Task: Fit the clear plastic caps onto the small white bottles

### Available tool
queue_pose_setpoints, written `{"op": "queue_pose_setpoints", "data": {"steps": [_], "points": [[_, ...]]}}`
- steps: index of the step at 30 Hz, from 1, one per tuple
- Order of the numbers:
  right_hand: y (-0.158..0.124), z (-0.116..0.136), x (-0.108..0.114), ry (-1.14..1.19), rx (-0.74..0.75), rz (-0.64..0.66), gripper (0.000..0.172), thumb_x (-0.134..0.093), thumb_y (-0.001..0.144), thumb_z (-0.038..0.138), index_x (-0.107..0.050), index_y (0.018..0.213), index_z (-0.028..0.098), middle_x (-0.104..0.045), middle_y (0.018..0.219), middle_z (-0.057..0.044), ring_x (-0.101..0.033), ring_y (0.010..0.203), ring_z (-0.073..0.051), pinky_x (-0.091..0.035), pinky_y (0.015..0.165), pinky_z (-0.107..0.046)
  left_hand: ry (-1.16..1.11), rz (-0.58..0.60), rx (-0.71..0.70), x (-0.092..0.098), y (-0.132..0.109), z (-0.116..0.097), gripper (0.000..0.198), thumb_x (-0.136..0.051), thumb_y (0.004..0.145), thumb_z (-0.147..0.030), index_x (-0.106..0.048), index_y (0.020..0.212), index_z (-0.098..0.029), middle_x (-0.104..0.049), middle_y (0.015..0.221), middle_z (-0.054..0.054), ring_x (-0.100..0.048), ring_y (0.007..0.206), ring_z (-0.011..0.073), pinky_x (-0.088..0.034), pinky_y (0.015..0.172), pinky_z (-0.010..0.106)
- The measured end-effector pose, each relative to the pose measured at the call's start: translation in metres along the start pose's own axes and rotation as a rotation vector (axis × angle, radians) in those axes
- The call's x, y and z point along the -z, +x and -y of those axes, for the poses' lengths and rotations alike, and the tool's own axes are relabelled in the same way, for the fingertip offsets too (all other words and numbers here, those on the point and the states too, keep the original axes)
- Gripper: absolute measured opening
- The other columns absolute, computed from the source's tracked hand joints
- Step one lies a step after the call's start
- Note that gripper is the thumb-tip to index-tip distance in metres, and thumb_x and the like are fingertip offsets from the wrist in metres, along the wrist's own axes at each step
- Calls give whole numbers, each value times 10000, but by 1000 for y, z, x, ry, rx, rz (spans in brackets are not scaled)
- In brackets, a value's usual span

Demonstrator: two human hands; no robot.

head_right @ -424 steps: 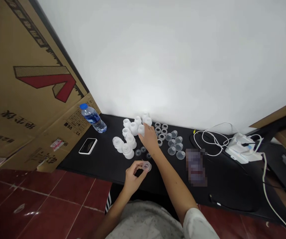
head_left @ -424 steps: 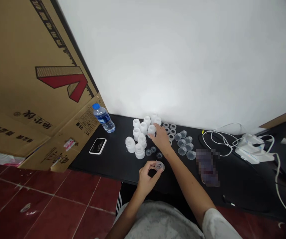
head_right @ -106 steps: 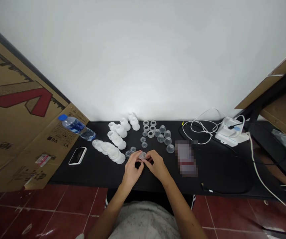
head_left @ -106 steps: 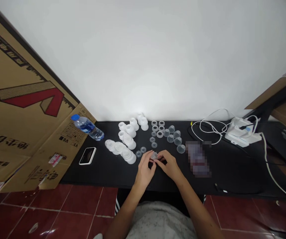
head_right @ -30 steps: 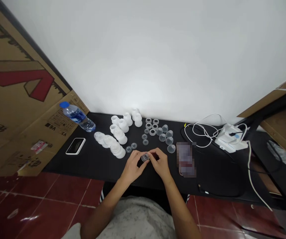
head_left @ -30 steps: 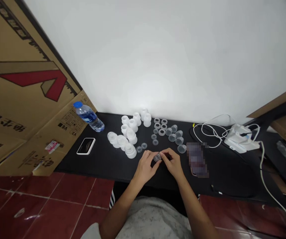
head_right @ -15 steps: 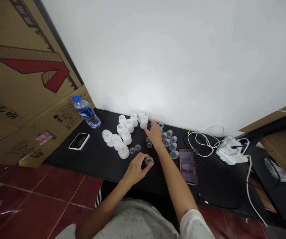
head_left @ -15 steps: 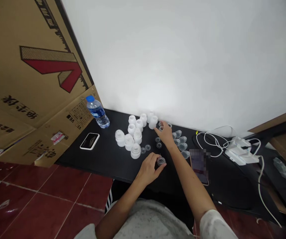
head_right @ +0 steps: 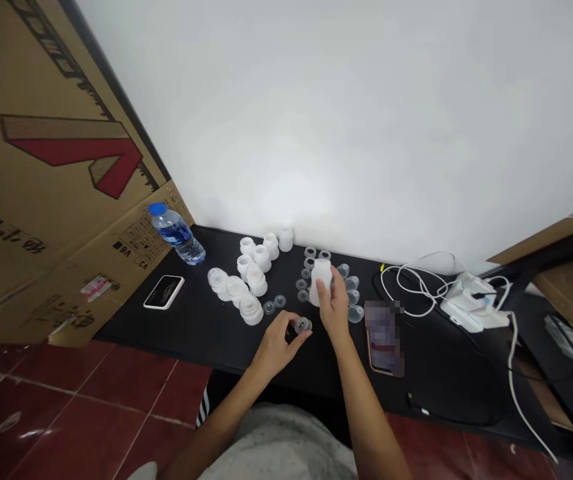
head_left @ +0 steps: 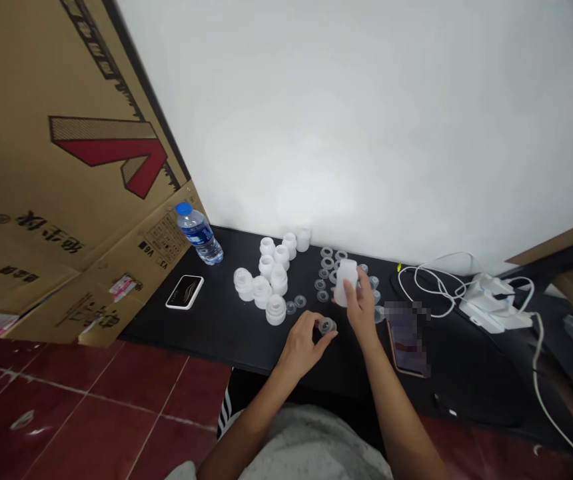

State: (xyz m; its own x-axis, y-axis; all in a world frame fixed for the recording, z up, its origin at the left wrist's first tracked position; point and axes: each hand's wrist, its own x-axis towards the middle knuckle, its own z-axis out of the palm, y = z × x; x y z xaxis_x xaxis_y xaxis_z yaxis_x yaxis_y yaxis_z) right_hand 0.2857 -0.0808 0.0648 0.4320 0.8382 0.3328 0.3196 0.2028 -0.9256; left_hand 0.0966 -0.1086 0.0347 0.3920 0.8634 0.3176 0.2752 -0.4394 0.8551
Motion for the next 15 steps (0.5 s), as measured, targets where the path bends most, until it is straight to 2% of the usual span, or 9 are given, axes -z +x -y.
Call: {"op": "queue_pose_setpoints", "data": {"steps": [3,5,7,10,11,13,15], "points": [[-52,-12,29,-14,-115,-71,631,-657,1040,563,-595,1578,239,-797,1248,-157,-802,1047,-349,-696,717,-428,-66,-63,66,-1,2,4,261,-714,1037,-389,-689,1242,-230,-758,1129,82,-728,878,201,-636,808,354],[-72,-18,40,1,-218,-66,623,-678,1024,554,-634,1550,224,-823,1190,-143,-811,955,-342,-681,635,-408,-149,-99,138,-2,2,8,299,-723,1029,-402,-695,1268,-224,-777,1183,100,-746,829,181,-658,810,361],[-79,-22,45,24,-265,-69,607,-702,1005,541,-668,1519,220,-820,1226,-138,-808,937,-333,-676,620,-399,-265,-123,204,-4,3,11,328,-770,993,-430,-706,1229,-211,-796,1179,112,-783,846,189,-681,824,371],[-77,-23,46,59,-212,-104,591,-787,936,518,-701,1455,247,-745,1402,-135,-779,1065,-330,-693,693,-399,-411,-163,238,-5,3,14,384,-842,926,-479,-699,1139,-194,-813,1155,125,-828,994,247,-704,880,406],[-76,-22,45,71,-189,-111,582,-825,904,509,-708,1414,252,-738,1395,-131,-774,1055,-318,-692,698,-391,-435,-176,236,-5,3,14,399,-851,916,-495,-692,1120,-192,-814,1146,125,-829,1038,263,-706,899,416],[-76,-20,43,91,-170,-108,504,-858,882,493,-704,1297,252,-779,1192,-99,-771,869,-260,-667,644,-358,-449,-188,229,-5,3,15,408,-829,933,-521,-679,1128,-195,-810,1132,116,-825,1078,270,-708,914,417],[-77,-19,41,102,-179,-100,388,-824,926,496,-669,1185,253,-736,864,-11,-683,618,-193,-595,545,-313,-425,-174,232,-4,3,16,397,-771,982,-533,-670,1183,-205,-805,1101,96,-830,1007,244,-712,866,387]]}}
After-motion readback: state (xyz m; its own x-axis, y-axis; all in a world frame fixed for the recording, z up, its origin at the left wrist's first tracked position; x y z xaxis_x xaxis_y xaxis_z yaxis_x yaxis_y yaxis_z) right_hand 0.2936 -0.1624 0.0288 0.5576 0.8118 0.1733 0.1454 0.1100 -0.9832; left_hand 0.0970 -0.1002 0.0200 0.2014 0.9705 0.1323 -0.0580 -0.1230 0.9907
